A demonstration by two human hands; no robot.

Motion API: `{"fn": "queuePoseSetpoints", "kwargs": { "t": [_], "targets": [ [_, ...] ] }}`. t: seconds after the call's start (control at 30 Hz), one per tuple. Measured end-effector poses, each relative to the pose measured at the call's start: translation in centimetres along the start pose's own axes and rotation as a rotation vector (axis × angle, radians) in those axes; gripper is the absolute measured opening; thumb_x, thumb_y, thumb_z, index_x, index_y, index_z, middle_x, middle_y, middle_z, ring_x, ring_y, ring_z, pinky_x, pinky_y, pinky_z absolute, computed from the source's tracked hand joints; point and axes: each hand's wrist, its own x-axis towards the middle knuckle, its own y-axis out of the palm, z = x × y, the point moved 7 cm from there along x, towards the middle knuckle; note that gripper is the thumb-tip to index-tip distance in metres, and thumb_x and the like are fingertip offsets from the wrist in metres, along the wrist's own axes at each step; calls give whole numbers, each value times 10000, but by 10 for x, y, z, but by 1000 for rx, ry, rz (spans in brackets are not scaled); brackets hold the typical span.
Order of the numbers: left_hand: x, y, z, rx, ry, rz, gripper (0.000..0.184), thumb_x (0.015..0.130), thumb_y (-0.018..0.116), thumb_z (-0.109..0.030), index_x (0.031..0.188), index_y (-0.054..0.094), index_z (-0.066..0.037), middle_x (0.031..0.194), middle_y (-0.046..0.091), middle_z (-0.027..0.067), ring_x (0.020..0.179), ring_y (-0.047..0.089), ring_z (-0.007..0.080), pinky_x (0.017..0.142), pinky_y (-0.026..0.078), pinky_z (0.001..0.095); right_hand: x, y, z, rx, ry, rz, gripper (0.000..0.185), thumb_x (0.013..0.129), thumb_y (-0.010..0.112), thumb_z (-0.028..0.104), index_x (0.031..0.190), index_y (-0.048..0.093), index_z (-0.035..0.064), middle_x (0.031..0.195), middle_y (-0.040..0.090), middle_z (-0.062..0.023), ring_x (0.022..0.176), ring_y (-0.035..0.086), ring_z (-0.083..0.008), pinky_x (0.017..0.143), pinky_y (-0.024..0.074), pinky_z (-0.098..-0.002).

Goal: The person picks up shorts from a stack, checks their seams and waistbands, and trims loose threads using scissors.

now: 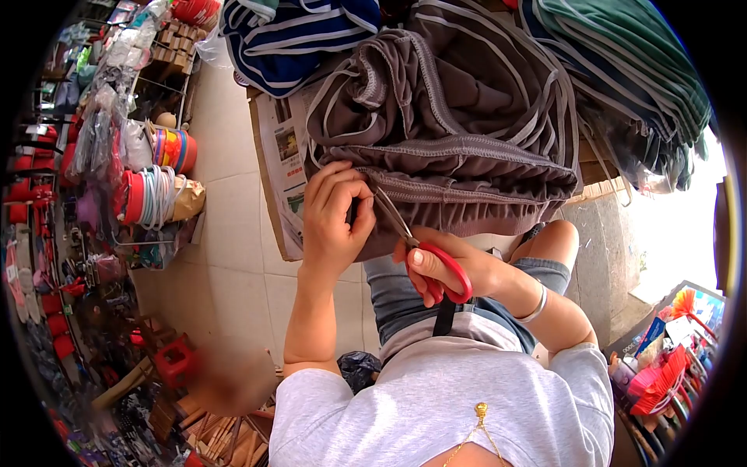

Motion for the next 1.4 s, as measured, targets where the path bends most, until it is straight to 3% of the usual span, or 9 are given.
{"fn": "queuePoseSetpoints", "kwargs": {
  "t": [0.33,0.53,0.67,0.73,1.07,1.27,1.4],
  "targets": [
    [-2,0,4,-38,-29,-13,148,708,629,45,824,561,-16,946,640,128,1042,592,341,898,461,409,2,1,8,40,-16,-44,487,915,559,521,969,521,38,639,489,2,459,496,-59,412,404,-193],
    [-3,-4,12,-177,-67,-71,114,769,638,46,837,573,-18,947,645,117,1026,605,321,896,461,400,-6,-1,11,-38,-105,24,639,910,510,579,1094,495,-33,631,523,-38,494,537,-107,450,405,-218],
    [-4,-9,17,-203,-92,-155,122,780,668,36,872,606,-15,951,647,103,1007,615,297,895,461,391,-12,-4,1,58,-150,-12,590,932,495,555,1085,481,-15,652,500,-29,536,513,-101,495,425,-231],
    [3,-9,7,-47,-46,-122,180,743,711,26,904,648,-21,948,645,90,973,621,279,881,466,373,-13,-3,-2,46,-182,59,597,954,450,546,1151,445,-17,664,513,-48,589,526,-118,555,435,-248],
    [11,0,-1,153,68,-109,210,674,754,12,867,691,-42,857,588,66,853,591,257,761,460,364,-16,-1,5,30,-122,15,551,978,420,513,1138,446,-14,675,527,-60,579,527,-122,552,438,-249],
    [15,6,-5,310,85,-35,141,767,657,5,879,585,-45,856,586,63,861,572,283,747,471,392,-14,0,6,19,-130,13,583,974,402,539,1148,446,-16,671,523,-58,574,539,-126,541,439,-246],
    [5,0,11,-1,-56,-80,62,851,540,21,889,528,-26,882,614,109,841,583,281,869,423,370,-11,1,3,20,-85,17,635,951,400,586,1147,451,-16,703,536,-54,598,560,-123,535,425,-231]
  ]
}}
